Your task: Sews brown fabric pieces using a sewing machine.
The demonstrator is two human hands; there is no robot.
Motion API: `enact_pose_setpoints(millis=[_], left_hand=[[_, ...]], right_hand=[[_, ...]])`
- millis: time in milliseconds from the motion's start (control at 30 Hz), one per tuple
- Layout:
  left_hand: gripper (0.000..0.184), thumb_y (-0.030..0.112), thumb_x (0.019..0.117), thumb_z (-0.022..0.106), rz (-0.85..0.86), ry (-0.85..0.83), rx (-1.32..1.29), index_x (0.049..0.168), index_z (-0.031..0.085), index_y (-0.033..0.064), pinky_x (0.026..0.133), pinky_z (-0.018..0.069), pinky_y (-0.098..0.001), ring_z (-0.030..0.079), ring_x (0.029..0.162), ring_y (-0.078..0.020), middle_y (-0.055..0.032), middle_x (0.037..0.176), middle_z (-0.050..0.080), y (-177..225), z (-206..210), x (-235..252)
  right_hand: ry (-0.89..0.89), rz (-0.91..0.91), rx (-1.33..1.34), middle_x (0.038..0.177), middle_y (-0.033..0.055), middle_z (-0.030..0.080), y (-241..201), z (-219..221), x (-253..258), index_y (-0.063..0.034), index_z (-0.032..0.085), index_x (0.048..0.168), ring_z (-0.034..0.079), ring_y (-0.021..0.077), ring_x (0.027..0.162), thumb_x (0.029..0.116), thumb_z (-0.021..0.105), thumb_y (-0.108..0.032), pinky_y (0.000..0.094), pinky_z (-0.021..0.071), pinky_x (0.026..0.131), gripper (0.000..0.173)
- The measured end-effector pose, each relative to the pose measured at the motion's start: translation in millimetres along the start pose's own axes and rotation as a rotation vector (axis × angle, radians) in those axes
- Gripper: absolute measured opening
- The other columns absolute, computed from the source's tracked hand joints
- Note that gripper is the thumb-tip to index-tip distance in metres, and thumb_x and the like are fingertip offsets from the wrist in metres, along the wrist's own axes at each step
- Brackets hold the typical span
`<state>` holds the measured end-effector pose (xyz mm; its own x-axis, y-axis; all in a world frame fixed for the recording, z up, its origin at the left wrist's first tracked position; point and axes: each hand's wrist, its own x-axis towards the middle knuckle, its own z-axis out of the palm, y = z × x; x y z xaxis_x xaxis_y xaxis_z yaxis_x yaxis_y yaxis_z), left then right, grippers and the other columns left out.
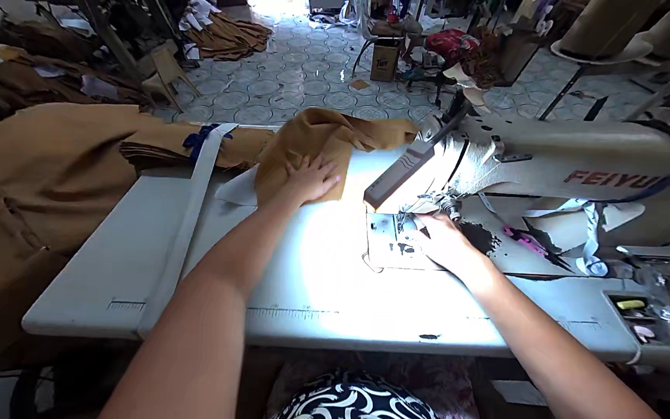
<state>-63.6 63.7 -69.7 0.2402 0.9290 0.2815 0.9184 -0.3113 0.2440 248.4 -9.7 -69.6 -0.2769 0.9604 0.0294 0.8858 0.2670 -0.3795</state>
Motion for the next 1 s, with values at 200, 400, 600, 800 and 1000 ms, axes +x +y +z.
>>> enact_pose_setpoints(millis=[200, 400, 600, 800, 1000], left_hand=[[0.069, 0.060, 0.1057, 0.035, -0.588, -0.071, -0.031, 0.161, 0.037, 0.0174, 0.112, 0.0006, -0.0834, 0.010, 0.156, -0.0481, -0.0170, 0.170, 0.022, -39, 29, 109], [0.073, 0.062, 0.1062, 0.030, -0.395, -0.220, 0.002, 0.164, 0.027, 0.0173, 0.109, 0.0005, -0.0858, 0.004, 0.157, -0.0488, -0.0164, 0.171, 0.015, -9, 22, 76], [0.065, 0.056, 0.1072, 0.037, -0.117, -0.290, 0.027, 0.163, 0.031, 0.0236, 0.110, 0.0046, -0.0838, 0.008, 0.158, -0.0444, -0.0110, 0.172, 0.018, 38, -12, -82], [0.110, 0.082, 0.0873, 0.043, 0.339, -0.274, 0.036, 0.156, 0.037, -0.0031, 0.118, 0.0238, -0.0704, 0.029, 0.153, -0.0428, -0.0248, 0.163, 0.034, 62, -31, -220], [0.066, 0.010, 0.0825, 0.076, 0.361, -0.213, -0.106, 0.143, 0.055, -0.0058, 0.112, 0.0423, -0.0597, 0.054, 0.137, -0.0425, -0.0266, 0.146, 0.056, 63, -41, -238]], right_hand=[[0.055, -0.029, -0.063, 0.162, 0.0266, 0.034, 2, 33, -34, -0.0165, 0.046, 0.156, 0.025, 0.0439, 0.154, 0.1064, 0.050, -0.032, 0.0624, 0.0179, 0.124, 0.052], [0.083, -0.037, -0.075, 0.160, 0.0269, 0.037, 1, 36, -35, -0.0152, 0.051, 0.152, 0.029, 0.0458, 0.151, 0.1062, 0.049, -0.026, 0.0636, 0.0209, 0.122, 0.047], [0.208, -0.249, 0.084, 0.136, 0.0263, 0.061, 0, 33, -40, -0.0024, 0.072, 0.123, 0.051, 0.0455, 0.135, 0.0991, 0.057, -0.012, 0.0633, 0.0348, 0.114, 0.030], [0.162, -0.380, 0.156, 0.128, 0.0211, 0.065, -35, 34, -66, -0.0020, 0.077, 0.110, 0.057, 0.0377, 0.126, 0.0952, 0.063, -0.017, 0.0588, 0.0389, 0.112, 0.025], [0.212, -0.439, 0.242, 0.134, 0.0213, 0.063, -54, 41, -82, -0.0010, 0.075, 0.114, 0.057, 0.0382, 0.128, 0.0939, 0.065, -0.015, 0.0569, 0.0427, 0.109, 0.027]])
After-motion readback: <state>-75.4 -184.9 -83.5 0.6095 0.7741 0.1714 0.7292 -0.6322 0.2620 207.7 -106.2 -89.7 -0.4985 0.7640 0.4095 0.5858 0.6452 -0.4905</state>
